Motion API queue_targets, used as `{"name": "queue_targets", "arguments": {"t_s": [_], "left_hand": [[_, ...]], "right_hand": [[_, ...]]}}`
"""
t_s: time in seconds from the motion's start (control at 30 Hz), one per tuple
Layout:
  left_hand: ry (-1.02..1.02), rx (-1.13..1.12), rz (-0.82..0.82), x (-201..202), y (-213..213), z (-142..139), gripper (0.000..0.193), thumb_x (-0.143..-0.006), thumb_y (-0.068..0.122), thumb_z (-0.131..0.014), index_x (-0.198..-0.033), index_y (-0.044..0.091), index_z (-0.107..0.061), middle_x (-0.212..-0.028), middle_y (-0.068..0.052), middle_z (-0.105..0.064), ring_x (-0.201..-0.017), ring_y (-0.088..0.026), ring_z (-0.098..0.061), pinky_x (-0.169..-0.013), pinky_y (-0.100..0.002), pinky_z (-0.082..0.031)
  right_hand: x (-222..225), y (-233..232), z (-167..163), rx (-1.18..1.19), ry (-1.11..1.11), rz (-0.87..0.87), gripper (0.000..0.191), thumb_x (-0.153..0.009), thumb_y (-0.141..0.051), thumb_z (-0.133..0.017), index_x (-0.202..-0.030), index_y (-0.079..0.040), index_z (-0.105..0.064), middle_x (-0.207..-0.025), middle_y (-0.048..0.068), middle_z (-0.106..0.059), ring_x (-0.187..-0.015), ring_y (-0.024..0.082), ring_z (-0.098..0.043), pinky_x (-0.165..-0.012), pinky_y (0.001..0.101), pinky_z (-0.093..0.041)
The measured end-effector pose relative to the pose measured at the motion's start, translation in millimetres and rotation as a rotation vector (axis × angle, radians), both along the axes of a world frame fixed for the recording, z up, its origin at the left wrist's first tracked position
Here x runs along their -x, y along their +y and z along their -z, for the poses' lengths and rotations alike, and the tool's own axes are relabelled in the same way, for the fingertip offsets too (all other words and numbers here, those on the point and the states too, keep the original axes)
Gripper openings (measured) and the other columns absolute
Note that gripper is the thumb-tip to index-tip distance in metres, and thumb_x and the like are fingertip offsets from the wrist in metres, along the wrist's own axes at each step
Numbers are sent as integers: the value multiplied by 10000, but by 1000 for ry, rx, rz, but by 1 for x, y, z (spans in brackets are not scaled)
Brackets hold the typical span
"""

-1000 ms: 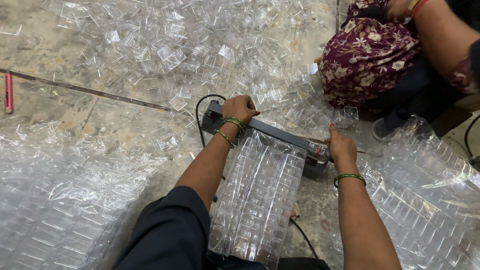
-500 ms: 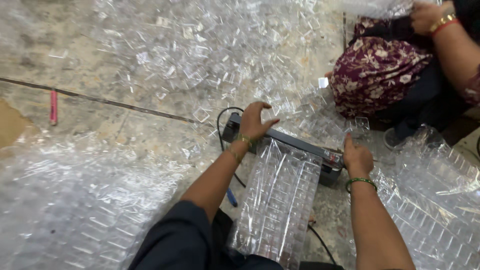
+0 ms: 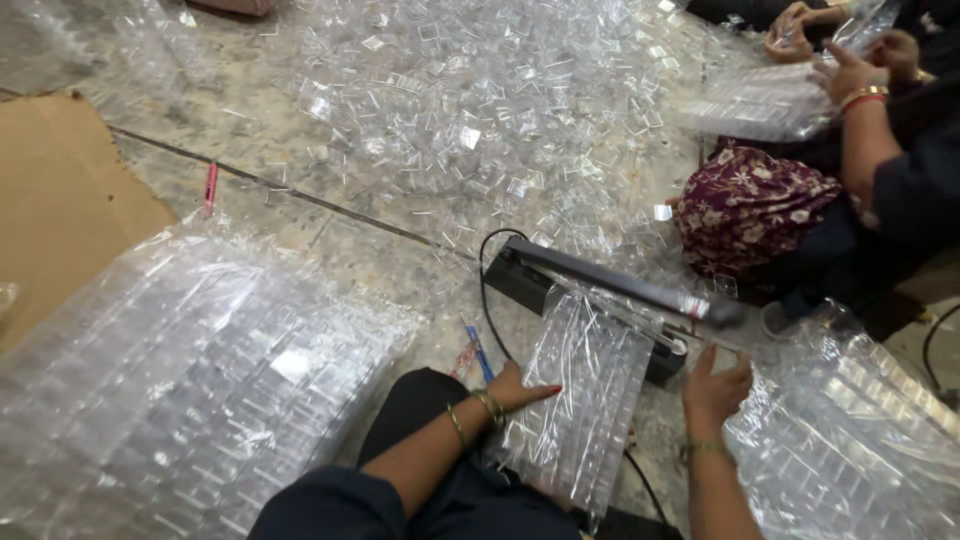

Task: The person sits on the floor and wraps stacks of clear plastic containers with transparent film. They pull film from a roll, wind it around a stack, seal the film with a hand-held sealing machine, and set the wrapped stack aside with other finished stacks.

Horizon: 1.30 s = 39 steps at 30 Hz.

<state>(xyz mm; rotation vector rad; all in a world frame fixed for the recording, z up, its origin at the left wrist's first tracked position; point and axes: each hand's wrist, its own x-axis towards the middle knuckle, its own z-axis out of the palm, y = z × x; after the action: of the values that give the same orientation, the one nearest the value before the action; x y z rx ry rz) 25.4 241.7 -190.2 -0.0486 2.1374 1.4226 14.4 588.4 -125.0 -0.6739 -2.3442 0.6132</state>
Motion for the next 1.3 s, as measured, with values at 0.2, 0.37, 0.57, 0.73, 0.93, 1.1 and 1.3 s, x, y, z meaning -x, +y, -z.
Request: {"name": "queue_targets", "arguments": {"t_s": [0.2,0.37,0.57,0.73,0.93,1.1,1.3], "left_hand": [[-106,-154,-110,-9,16,-11,1288,-582,619,-908,-1372,-223,-336,-1359,-336,-558,-1258,-352,-615,-1018,-406,-534],[84,-194,-187,-57,37,-42,1186,-588,589,-905,-1386,-139,-417,-1349,-299,-594,-1239,-359,-617,-1009,-402,-518],[260,-183,-115,-107,11,-136,1059,-613,579,-867,-1407,-21,-507,-1309,-228,-666,-1202,-331,-654,-1018,-397,-511],[489,-341,-43,-136,-54,-209,1016,-674,563,-847,-1464,8,-530,-1353,-217,-672,-1263,-311,-641,-1060,-384,-484],[526,-216,-54,-148,-180,-247,1009,-781,532,-817,-1541,21,-395,-1391,-235,-619,-1271,-321,-629,-1060,-400,-499],[390,-135,-173,-184,-293,-250,920,-824,487,-749,-1566,85,-383,-1390,-209,-608,-1229,-289,-650,-1002,-401,-537],[493,393,-220,-228,-381,-256,771,-870,441,-746,-1501,91,-473,-1447,-166,-600,-1259,-329,-638,-1029,-427,-507]], "right_hand": [[-148,-16,44,100,-128,-68,691,-1020,-512,-605,-1371,81,-554,-1375,322,-544,-1315,463,-468,-1118,533,-358],[-205,-19,51,536,-352,6,737,-1191,-540,-539,-980,167,-553,-915,377,-530,-806,381,-479,-733,511,-411],[-202,-53,20,851,-102,-150,489,-1006,-490,-573,-1276,-85,-526,-1161,77,-577,-1026,210,-549,-819,398,-468],[-201,-112,-41,1557,19,-626,624,-956,-558,-487,-1402,-127,-551,-1360,55,-652,-1268,219,-592,-1021,381,-490],[-186,-189,-84,1569,-155,-1004,600,-1020,-381,-592,-1469,-3,-466,-1400,124,-604,-1300,275,-572,-1071,446,-485],[-178,-283,-97,1417,-537,-1107,624,-979,-347,-646,-1451,15,-459,-1329,122,-628,-1213,252,-623,-996,426,-535],[-185,-405,-88,1235,-923,-1174,661,-929,-306,-710,-1431,37,-450,-1243,119,-658,-1109,223,-684,-907,401,-596]]}}
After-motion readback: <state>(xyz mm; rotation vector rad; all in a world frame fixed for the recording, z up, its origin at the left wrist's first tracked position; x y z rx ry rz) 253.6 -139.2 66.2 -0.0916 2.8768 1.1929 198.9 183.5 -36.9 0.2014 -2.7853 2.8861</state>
